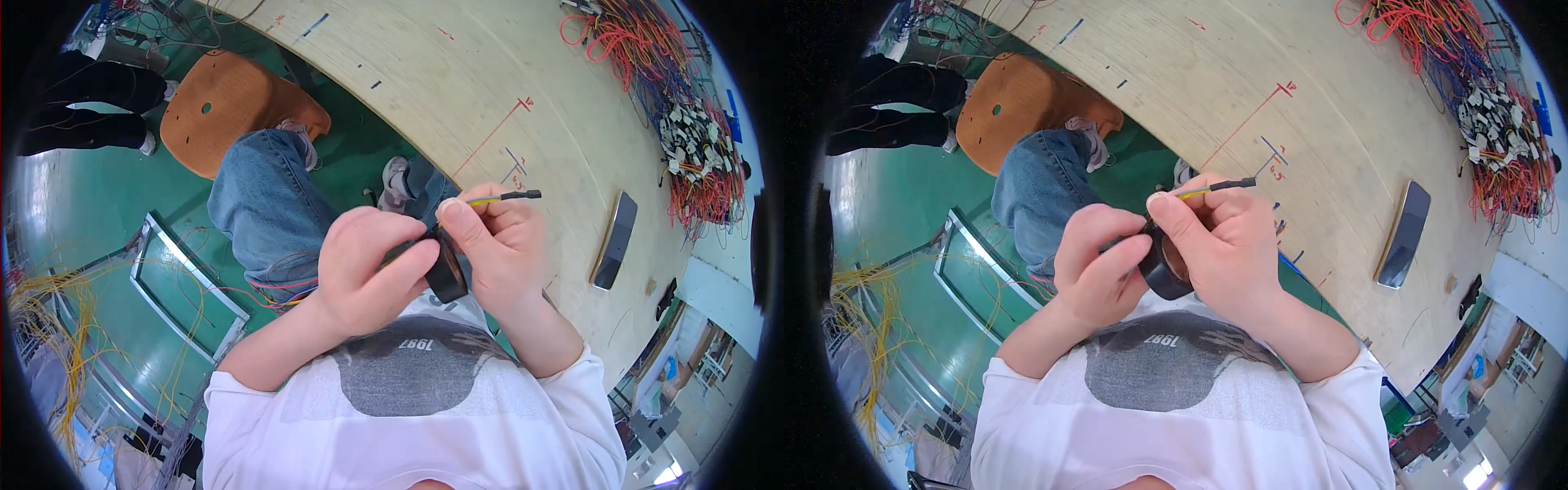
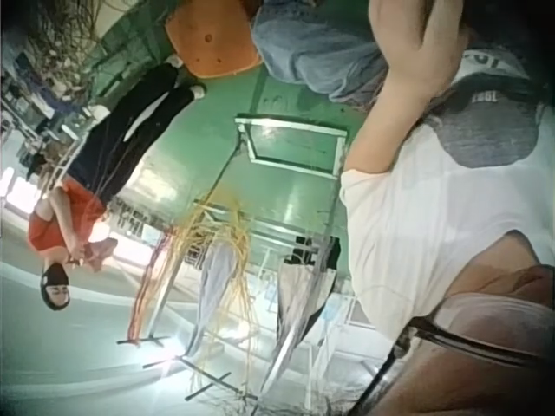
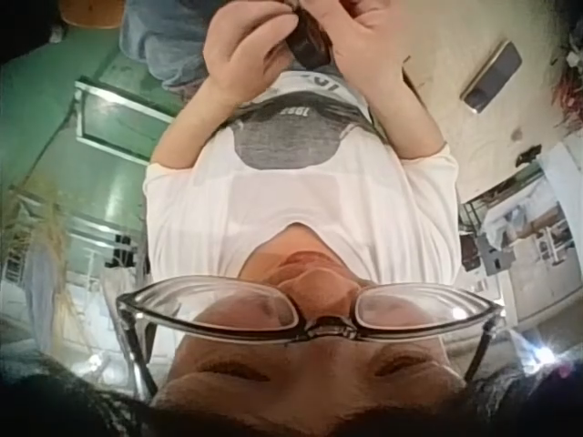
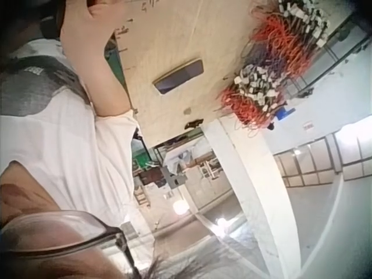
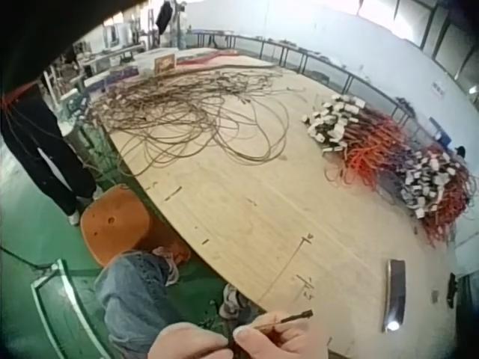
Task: Applying electrical tape to wire bundles and organizing cables at a factory workstation.
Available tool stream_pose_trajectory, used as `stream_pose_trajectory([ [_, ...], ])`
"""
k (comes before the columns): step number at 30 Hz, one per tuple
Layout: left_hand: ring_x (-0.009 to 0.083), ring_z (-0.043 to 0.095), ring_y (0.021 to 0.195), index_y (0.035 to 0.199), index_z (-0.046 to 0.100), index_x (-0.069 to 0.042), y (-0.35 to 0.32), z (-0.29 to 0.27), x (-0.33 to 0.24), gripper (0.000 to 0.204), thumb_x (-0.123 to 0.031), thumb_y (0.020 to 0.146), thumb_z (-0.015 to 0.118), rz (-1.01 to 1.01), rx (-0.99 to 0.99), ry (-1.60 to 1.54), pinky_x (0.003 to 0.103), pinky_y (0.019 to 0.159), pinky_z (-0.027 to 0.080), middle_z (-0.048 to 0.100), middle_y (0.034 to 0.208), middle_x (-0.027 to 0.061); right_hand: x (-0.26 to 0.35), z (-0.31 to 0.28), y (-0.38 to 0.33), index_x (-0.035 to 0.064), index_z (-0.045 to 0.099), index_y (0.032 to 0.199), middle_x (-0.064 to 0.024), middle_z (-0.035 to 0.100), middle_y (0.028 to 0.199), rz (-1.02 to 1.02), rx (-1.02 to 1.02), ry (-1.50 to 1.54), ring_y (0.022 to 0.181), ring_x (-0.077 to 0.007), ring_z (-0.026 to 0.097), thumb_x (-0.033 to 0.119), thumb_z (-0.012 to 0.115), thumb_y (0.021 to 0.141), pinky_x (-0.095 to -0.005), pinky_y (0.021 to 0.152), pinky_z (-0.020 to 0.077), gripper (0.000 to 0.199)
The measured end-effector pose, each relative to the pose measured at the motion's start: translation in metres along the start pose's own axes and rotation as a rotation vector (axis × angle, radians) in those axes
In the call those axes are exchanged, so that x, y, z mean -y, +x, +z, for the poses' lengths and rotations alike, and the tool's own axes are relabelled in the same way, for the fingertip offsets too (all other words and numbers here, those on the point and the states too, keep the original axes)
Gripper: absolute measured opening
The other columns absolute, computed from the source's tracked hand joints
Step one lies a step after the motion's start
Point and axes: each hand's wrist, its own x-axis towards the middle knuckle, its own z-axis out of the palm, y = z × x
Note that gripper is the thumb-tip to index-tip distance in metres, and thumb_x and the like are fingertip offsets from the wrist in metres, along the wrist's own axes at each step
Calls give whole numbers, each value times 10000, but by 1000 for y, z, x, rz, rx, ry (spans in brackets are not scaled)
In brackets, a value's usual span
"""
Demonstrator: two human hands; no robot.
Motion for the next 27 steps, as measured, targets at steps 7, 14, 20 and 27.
stream_pose_trajectory([
  [7,182,555,700,808,532,-5,19,-13,-24,173,-35,689,655,-548,-3,-313,260,596,452,535,845,105,-3,-5,1,-16,566,759,-8,537,633,-100,49,-116,545,-38,456,118,585,823,-176,479,351,150],
  [14,118,476,404,827,488,-44,25,-23,-6,197,-218,890,418,-1589,162,-1196,210,361,359,526,582,78,1,-9,4,-12,575,752,-2,543,659,11,23,0,578,-39,450,132,602,812,-172,516,357,159],
  [20,118,509,569,1001,419,-27,6,-17,-21,255,-13,776,537,-957,-266,-479,206,439,409,443,930,126,-1,-7,7,13,538,728,6,476,574,27,-109,-140,500,-47,390,122,596,808,-185,459,284,147],
  [27,152,491,623,876,611,-22,6,-1,-13,255,-13,638,703,-334,1,111,231,472,399,465,813,75,3,2,0,-38,582,729,-3,550,621,-25,-36,-215,550,-33,458,130,626,791,-166,469,350,184],
])
